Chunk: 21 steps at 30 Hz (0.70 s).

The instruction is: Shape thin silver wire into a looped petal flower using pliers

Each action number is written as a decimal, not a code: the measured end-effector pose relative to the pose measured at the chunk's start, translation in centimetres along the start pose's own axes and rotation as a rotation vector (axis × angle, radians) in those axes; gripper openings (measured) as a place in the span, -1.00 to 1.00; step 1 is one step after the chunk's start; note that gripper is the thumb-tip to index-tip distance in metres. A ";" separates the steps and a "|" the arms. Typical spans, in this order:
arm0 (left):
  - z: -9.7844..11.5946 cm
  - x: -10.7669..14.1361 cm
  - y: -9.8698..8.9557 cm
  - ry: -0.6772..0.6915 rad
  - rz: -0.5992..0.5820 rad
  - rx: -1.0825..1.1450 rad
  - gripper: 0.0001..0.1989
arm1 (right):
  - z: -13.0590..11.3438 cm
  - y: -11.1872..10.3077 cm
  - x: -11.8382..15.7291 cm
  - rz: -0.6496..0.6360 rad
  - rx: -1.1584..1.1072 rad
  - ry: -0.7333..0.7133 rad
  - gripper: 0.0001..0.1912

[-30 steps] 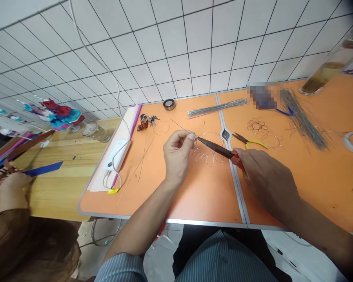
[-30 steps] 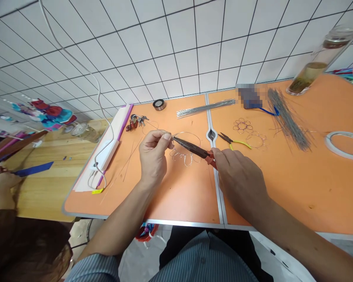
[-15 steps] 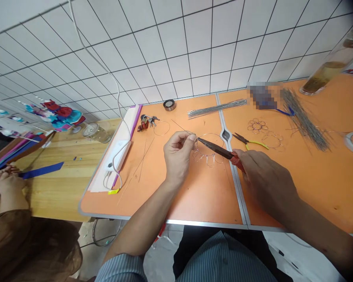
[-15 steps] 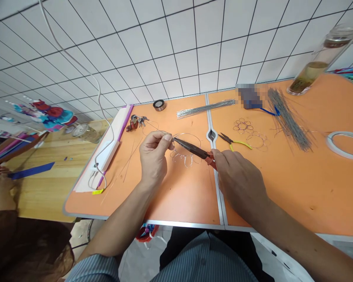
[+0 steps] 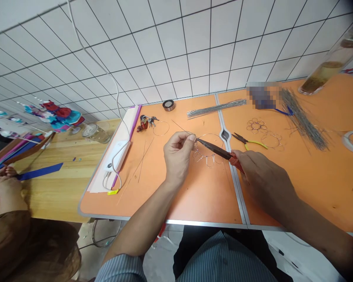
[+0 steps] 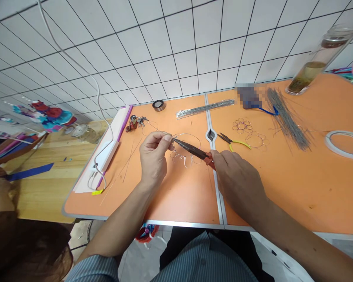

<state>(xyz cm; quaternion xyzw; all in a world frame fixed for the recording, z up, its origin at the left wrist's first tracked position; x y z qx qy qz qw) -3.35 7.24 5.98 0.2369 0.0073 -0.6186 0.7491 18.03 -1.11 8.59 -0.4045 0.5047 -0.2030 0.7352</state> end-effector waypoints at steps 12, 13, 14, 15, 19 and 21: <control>0.0 0.0 -0.1 -0.012 0.011 -0.031 -0.85 | 0.0 0.4 0.0 -0.024 -0.049 0.006 -0.66; -0.1 0.0 -0.1 -0.012 0.008 -0.030 -0.86 | 0.1 0.5 0.0 -0.031 -0.057 0.014 -0.65; -0.1 0.0 -0.1 -0.011 0.004 -0.028 -0.86 | 0.2 0.6 0.0 -0.038 -0.066 0.023 -0.64; -0.1 0.0 0.0 -0.011 0.001 -0.025 -0.86 | 0.2 0.8 0.1 -0.048 -0.078 0.032 -0.64; -0.1 -0.1 0.1 -0.018 -0.006 -0.020 -0.85 | 0.6 1.6 0.3 -0.106 -0.142 0.058 -0.62; -0.2 -0.2 0.1 -0.028 -0.002 -0.029 -0.83 | 0.7 1.9 0.4 -0.135 -0.183 0.072 -0.62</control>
Point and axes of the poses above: each hand's wrist, its own x-axis away from the middle knuckle, its own y-axis out of the palm, z = x × y, the point moved 10 cm from there along -x, towards the middle knuckle, and after that the axes turned 8 degrees about x, right-handed, at the moved point
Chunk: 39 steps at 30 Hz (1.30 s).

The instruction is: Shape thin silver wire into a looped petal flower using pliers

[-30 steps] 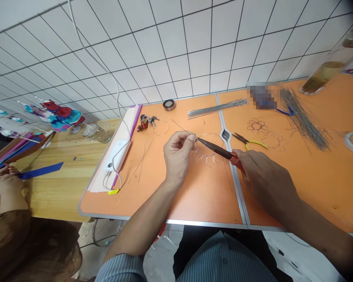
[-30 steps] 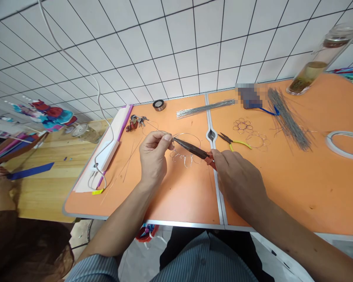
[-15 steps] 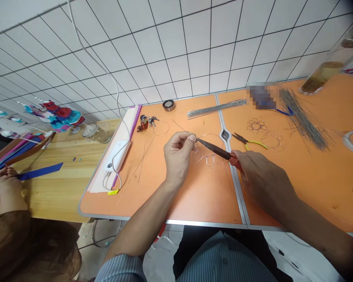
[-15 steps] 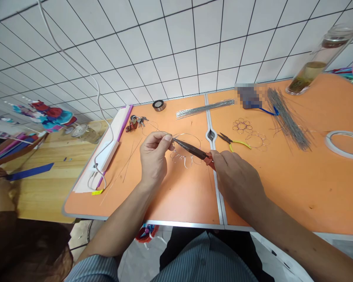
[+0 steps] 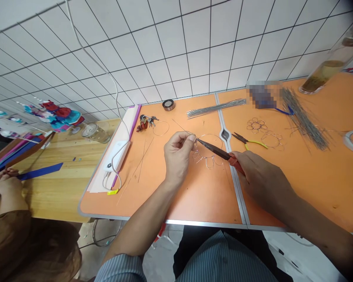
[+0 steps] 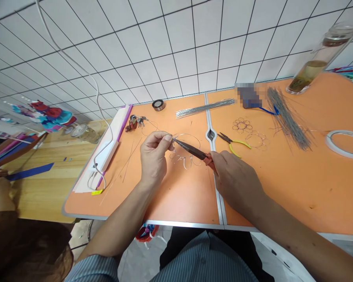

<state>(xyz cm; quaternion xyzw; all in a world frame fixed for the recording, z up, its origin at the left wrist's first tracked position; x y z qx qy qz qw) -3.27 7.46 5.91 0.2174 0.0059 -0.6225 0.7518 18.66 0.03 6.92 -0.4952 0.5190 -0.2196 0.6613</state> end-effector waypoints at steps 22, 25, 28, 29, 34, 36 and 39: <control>-0.6 0.0 -0.1 -0.022 -0.007 -0.019 -0.87 | 2.1 3.1 -0.5 -0.175 -0.206 0.191 -0.62; -0.8 -0.1 -0.1 -0.018 -0.007 -0.023 -0.86 | 2.1 3.5 -0.5 -0.191 -0.185 0.192 -0.64; -1.0 -0.1 -0.2 -0.016 -0.005 -0.043 -0.85 | 2.2 3.6 -0.4 -0.181 -0.157 0.189 -0.67; -1.1 -0.1 -0.2 -0.016 -0.006 -0.049 -0.85 | 2.2 3.6 -0.4 -0.179 -0.152 0.187 -0.67; -1.1 -0.2 -0.1 -0.032 -0.020 -0.037 -0.84 | 2.0 3.5 -0.1 -0.179 -0.121 0.176 -0.55; -1.2 -0.2 -0.2 -0.047 -0.018 -0.023 -0.85 | 2.0 3.3 0.1 -0.164 -0.122 0.177 -0.55; -1.1 -0.1 -0.2 -0.050 -0.013 -0.007 -0.85 | 1.9 2.9 0.3 -0.152 -0.137 0.185 -0.61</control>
Point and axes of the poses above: each hand's wrist, its own x-axis away from the middle knuckle, its own y-axis out of the palm, z = x × y, the point moved 10 cm from there along -x, towards the middle knuckle, and after that the axes turned 8 degrees about x, right-handed, at the moved point
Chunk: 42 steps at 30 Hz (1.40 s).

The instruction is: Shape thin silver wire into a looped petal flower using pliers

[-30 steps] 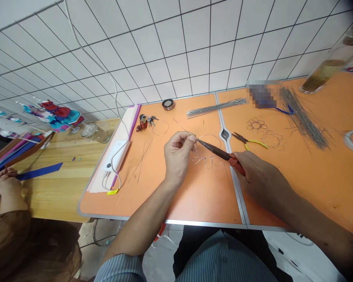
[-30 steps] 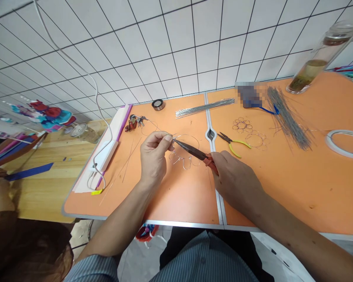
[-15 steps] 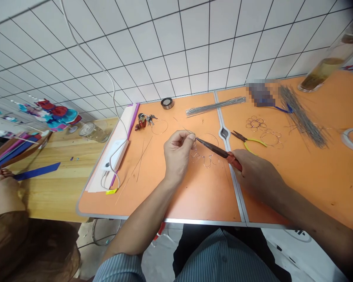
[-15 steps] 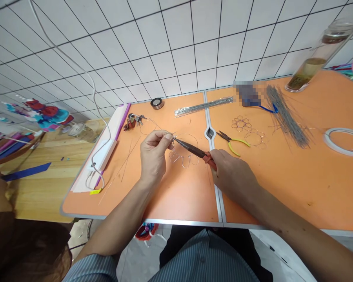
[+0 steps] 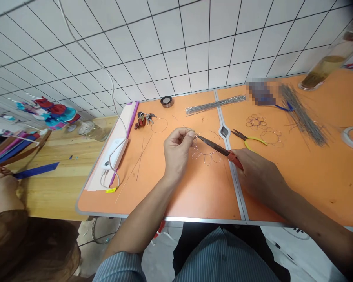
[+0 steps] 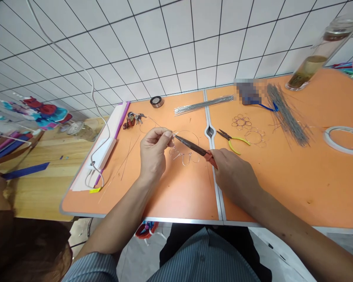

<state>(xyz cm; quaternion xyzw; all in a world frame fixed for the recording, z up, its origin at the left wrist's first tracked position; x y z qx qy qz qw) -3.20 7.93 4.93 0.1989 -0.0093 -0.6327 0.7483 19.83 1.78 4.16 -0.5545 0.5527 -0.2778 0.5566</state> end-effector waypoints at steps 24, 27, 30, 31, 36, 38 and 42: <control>0.7 0.0 0.3 0.049 -0.035 0.014 -0.78 | 0.2 1.0 -0.4 -0.213 -0.233 0.062 -0.65; 0.7 0.0 0.3 0.046 -0.038 0.013 -0.78 | 0.1 0.9 -0.5 -0.227 -0.265 0.059 -0.64; 0.5 0.0 0.2 0.040 -0.038 0.005 -0.76 | -0.1 0.8 -0.6 -0.228 -0.287 0.050 -0.63; 0.5 0.0 0.2 0.038 -0.039 0.005 -0.76 | -0.1 0.7 -0.6 -0.226 -0.291 0.047 -0.63; 0.5 0.0 0.2 0.034 -0.039 0.003 -0.77 | -0.1 0.8 -0.5 -0.216 -0.306 0.036 -0.61; 0.5 0.0 0.3 0.031 -0.036 0.004 -0.76 | 0.1 1.0 -0.4 -0.221 -0.306 0.046 -0.62; 0.6 0.1 0.4 0.032 -0.043 0.015 -0.78 | 0.3 1.3 -0.4 -0.235 -0.292 0.071 -0.63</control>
Point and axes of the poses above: each hand's wrist, its own x-axis away from the middle knuckle, its own y-axis out of the palm, z = x × y, the point moved 10 cm from there along -x, towards the middle knuckle, and after that the axes turned 8 degrees about x, right-handed, at the moved point
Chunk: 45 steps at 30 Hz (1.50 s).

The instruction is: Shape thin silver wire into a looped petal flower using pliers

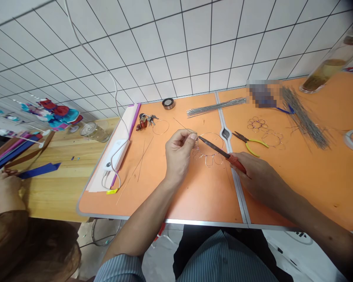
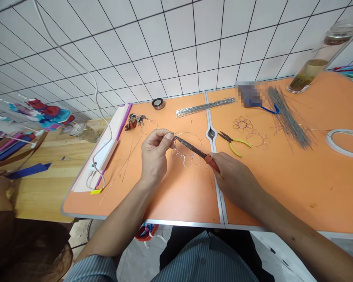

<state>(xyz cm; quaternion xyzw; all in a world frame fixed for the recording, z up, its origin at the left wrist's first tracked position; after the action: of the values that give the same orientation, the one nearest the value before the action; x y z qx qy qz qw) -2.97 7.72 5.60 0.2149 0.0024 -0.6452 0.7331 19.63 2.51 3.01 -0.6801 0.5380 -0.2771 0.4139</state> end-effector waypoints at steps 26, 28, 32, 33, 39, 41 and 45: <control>-0.3 -0.1 0.0 -0.001 -0.014 -0.016 -0.82 | -0.7 -0.5 -0.2 0.018 -0.040 -0.024 -0.57; -0.3 0.0 0.0 0.001 -0.015 -0.025 -0.81 | -0.7 -0.5 -0.2 0.023 -0.031 -0.022 -0.58; -0.4 0.0 0.0 -0.002 -0.011 -0.032 -0.82 | -0.4 -0.4 -0.1 0.026 -0.006 -0.005 -0.60; -0.4 0.0 0.0 -0.002 -0.011 -0.031 -0.82 | -0.3 -0.4 -0.1 0.027 0.002 0.004 -0.61; -0.4 0.0 0.0 -0.006 -0.006 -0.006 -0.81 | -0.2 -0.4 0.0 0.050 0.059 -0.019 -0.62; -0.4 -0.1 0.0 -0.013 -0.008 0.017 -0.82 | -0.2 -0.6 0.2 0.081 0.095 -0.041 -0.61; -0.3 -0.3 -0.2 -0.016 0.002 0.052 -0.79 | -0.6 -1.1 0.7 0.176 0.212 -0.093 -0.61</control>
<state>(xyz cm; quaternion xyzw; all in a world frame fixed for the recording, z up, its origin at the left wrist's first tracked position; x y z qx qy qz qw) -3.09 8.07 5.35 0.2286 -0.0206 -0.6462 0.7279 19.88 1.72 4.24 -0.5950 0.5433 -0.2631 0.5306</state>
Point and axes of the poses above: each hand's wrist, its own x-axis away from the middle knuckle, its own y-axis out of the palm, z = x × y, the point moved 10 cm from there along -x, towards the middle knuckle, and after that the axes turned 8 degrees about x, right-handed, at the moved point
